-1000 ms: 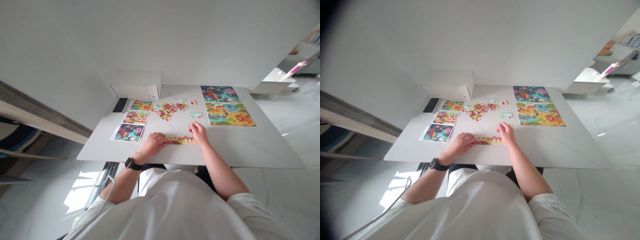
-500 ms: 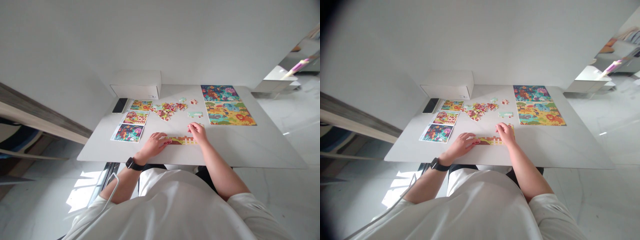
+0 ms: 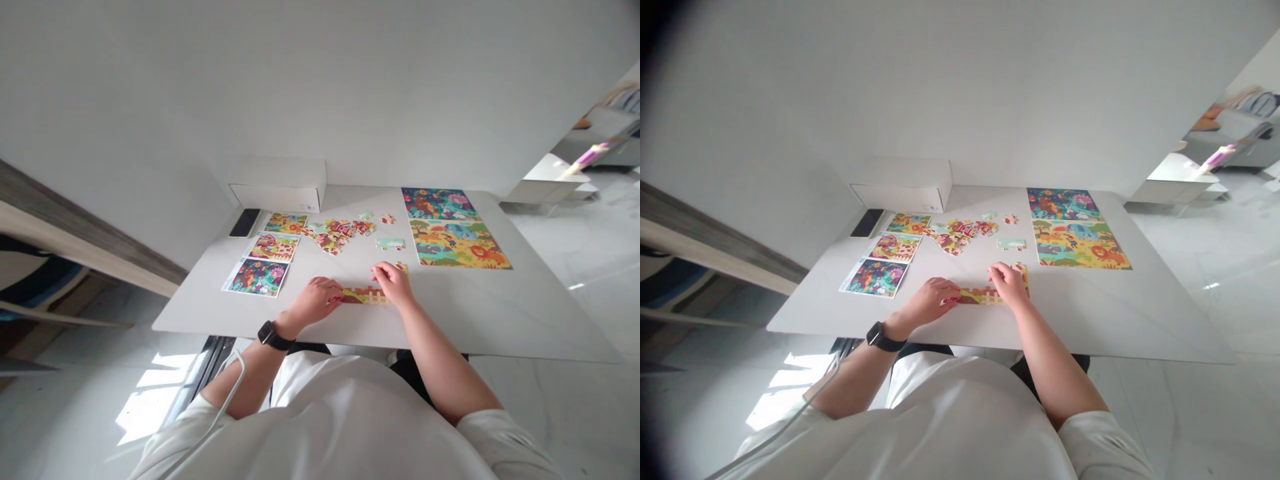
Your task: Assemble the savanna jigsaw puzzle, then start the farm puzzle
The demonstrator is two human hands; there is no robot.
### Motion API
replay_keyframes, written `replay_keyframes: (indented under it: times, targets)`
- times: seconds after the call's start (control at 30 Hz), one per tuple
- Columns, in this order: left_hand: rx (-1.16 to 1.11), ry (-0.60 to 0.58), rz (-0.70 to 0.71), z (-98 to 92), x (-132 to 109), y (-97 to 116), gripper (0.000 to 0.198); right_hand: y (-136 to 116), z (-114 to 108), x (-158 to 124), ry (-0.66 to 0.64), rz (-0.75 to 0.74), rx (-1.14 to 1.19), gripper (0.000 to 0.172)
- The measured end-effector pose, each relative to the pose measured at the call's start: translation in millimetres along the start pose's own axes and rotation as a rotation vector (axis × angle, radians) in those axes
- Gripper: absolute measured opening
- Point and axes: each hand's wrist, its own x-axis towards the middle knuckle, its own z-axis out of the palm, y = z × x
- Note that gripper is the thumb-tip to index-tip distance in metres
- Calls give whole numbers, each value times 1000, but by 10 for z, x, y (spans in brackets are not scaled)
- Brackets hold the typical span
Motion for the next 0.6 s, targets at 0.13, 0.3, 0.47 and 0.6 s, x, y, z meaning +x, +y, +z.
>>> replay_keyframes:
  times: [0.13, 0.3, 0.47, 0.6]
  targets:
    - [-34, 45, -57, -6, 119, -55, 17, -37, 7, -23, -30, -1, -90, 36]
    - [-45, 340, -339, -165, 379, -327, 17, -43, 9, -23, -28, -15, -107, 37]
    - [-50, 561, -479, -309, 705, -731, 34, 5, 24, -10, -38, -15, -102, 35]
    - [-8, 561, -525, -192, 828, -967, 40, 28, 20, -4, -31, 0, -67, 36]
